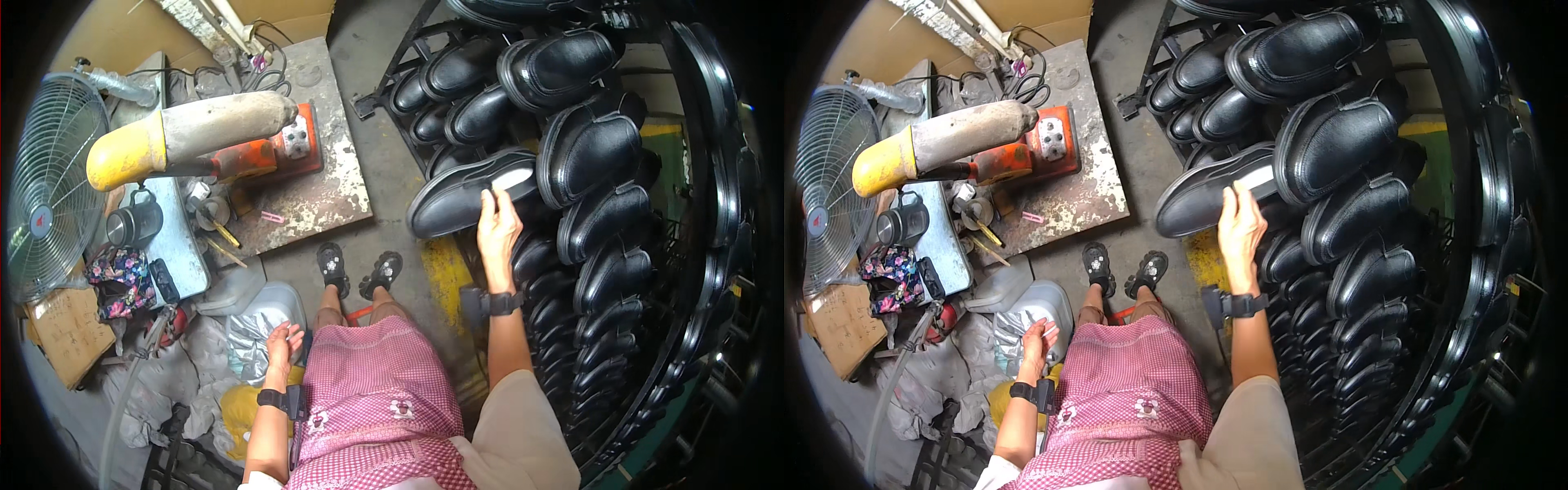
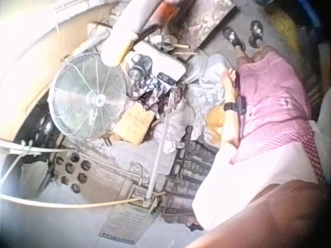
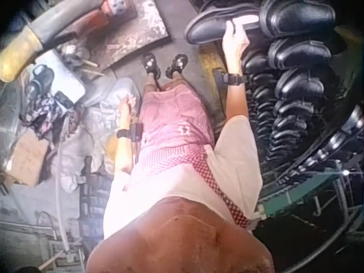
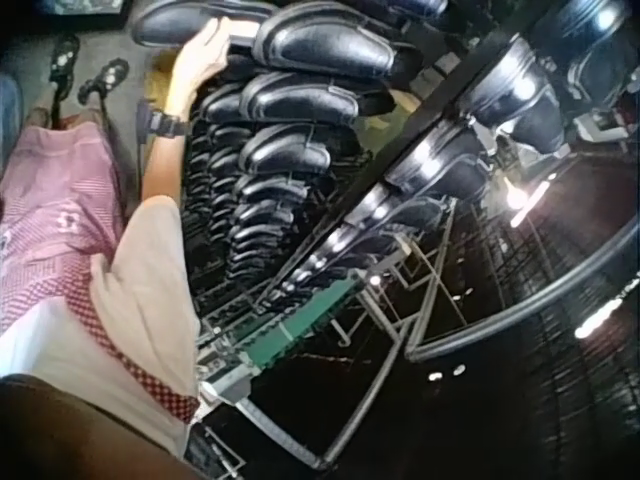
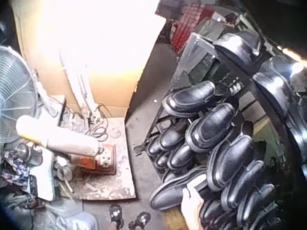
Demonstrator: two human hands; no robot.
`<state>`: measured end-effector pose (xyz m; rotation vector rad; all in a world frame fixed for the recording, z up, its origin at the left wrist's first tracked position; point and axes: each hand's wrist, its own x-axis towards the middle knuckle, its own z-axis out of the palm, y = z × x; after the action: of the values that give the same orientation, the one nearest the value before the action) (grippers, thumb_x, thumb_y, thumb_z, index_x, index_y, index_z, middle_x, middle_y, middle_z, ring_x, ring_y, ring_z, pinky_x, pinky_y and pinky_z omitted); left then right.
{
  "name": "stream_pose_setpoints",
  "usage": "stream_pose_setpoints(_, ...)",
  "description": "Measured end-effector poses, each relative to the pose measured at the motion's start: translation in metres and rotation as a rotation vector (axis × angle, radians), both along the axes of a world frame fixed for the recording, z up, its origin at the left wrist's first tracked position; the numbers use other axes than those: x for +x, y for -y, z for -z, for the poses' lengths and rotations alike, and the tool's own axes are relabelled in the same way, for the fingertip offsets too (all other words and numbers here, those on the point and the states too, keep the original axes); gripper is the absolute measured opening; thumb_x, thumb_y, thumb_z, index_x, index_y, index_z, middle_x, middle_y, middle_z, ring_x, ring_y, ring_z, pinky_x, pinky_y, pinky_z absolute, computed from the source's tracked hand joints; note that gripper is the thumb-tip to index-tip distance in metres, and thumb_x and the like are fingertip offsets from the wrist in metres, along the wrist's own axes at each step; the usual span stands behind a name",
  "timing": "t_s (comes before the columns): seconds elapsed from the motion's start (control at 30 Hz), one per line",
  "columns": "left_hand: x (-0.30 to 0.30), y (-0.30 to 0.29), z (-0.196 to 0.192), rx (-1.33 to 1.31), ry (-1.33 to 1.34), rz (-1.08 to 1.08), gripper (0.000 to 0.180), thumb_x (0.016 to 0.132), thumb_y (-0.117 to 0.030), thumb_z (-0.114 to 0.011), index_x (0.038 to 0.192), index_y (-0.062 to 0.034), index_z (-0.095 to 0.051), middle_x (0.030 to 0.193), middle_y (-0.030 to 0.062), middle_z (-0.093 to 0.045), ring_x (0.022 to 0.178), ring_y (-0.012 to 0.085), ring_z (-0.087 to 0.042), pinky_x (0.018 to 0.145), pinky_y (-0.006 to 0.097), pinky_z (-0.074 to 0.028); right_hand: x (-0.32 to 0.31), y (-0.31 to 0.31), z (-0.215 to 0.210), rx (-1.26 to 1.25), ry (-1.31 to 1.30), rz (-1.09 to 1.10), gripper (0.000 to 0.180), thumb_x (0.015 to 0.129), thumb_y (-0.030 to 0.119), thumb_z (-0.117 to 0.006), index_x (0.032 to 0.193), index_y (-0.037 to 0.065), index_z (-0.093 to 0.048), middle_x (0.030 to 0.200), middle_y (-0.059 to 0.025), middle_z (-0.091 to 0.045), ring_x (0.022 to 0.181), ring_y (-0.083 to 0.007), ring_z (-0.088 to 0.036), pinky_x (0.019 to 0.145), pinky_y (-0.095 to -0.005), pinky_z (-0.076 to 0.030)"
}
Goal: Cleaning and brushing black shoes in a factory finishing area.
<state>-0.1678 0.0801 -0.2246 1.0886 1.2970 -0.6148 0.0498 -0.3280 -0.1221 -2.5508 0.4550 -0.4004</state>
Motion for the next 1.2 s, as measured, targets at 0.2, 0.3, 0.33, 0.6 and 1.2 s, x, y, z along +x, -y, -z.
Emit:
stream_pose_setpoints(0.2, 0.006, 0.006, -0.003, 0.02, 0.024, 0.035, 0.025, 0.09, -0.013, -0.038, 0.111, -0.0026, -0.047, 0.099, 0.0143, -0.06, 0.077, 0.0223, -0.062, 0.062, 0.027, -0.05, 0.03, 0.095, 0.053, -0.367, 0.16, -0.026, 0.027, 0.084, 0.022, -0.054, 0.101, 0.001, -0.059, 0.099, -0.0179, -0.06, 0.094, -0.0291, -0.057, 0.084, -0.0358, -0.042)
stream_pose_setpoints(0.3, 0.017, 0.018, 0.002, -0.023, 0.043, 0.091, 0.025, 0.09, -0.013, -0.038, 0.111, -0.0026, -0.048, 0.099, 0.0143, -0.06, 0.077, 0.0225, -0.062, 0.062, 0.027, -0.051, 0.023, 0.186, 0.09, -0.118, -0.065, 0.1, 0.044, 0.088, 0.028, -0.043, 0.12, -0.001, -0.043, 0.127, -0.0161, -0.042, 0.12, -0.0265, -0.037, 0.102, -0.0326, -0.027)
stream_pose_setpoints(0.33, 0.016, 0.016, 0.0, -0.005, 0.042, 0.087, 0.026, 0.09, -0.013, -0.038, 0.111, -0.0026, -0.048, 0.099, 0.0143, -0.06, 0.078, 0.0226, -0.062, 0.062, 0.027, -0.051, 0.022, 0.18, 0.094, -0.105, -0.067, 0.105, 0.044, 0.088, 0.028, -0.043, 0.12, -0.001, -0.043, 0.127, -0.0161, -0.042, 0.12, -0.0265, -0.037, 0.102, -0.0326, -0.027)
stream_pose_setpoints(0.6, 0.016, 0.022, -0.004, -0.024, 0.012, 0.17, 0.026, 0.09, -0.015, -0.039, 0.111, -0.0028, -0.047, 0.101, 0.014, -0.059, 0.079, 0.0229, -0.062, 0.061, 0.027, -0.051, -0.061, 0.001, -0.001, 0.609, 0.0, 0.031, 0.023, 0.083, 0.009, -0.054, 0.103, -0.002, -0.056, 0.078, -0.0066, -0.062, 0.068, -0.0126, -0.056, 0.062, -0.0248, -0.045)
stream_pose_setpoints(1.2, 0.133, 0.023, -0.029, -0.042, 0.191, 0.608, 0.026, 0.091, -0.022, -0.041, 0.108, -0.0052, -0.05, 0.099, 0.0105, -0.061, 0.081, 0.0215, -0.062, 0.066, 0.03, -0.05, -0.138, -0.062, -0.34, 1.388, 0.755, -0.982, 0.008, 0.075, 0.007, -0.06, 0.079, 0.003, -0.066, 0.047, -0.0008, -0.044, 0.034, -0.0088, -0.035, 0.033, -0.024, -0.023)
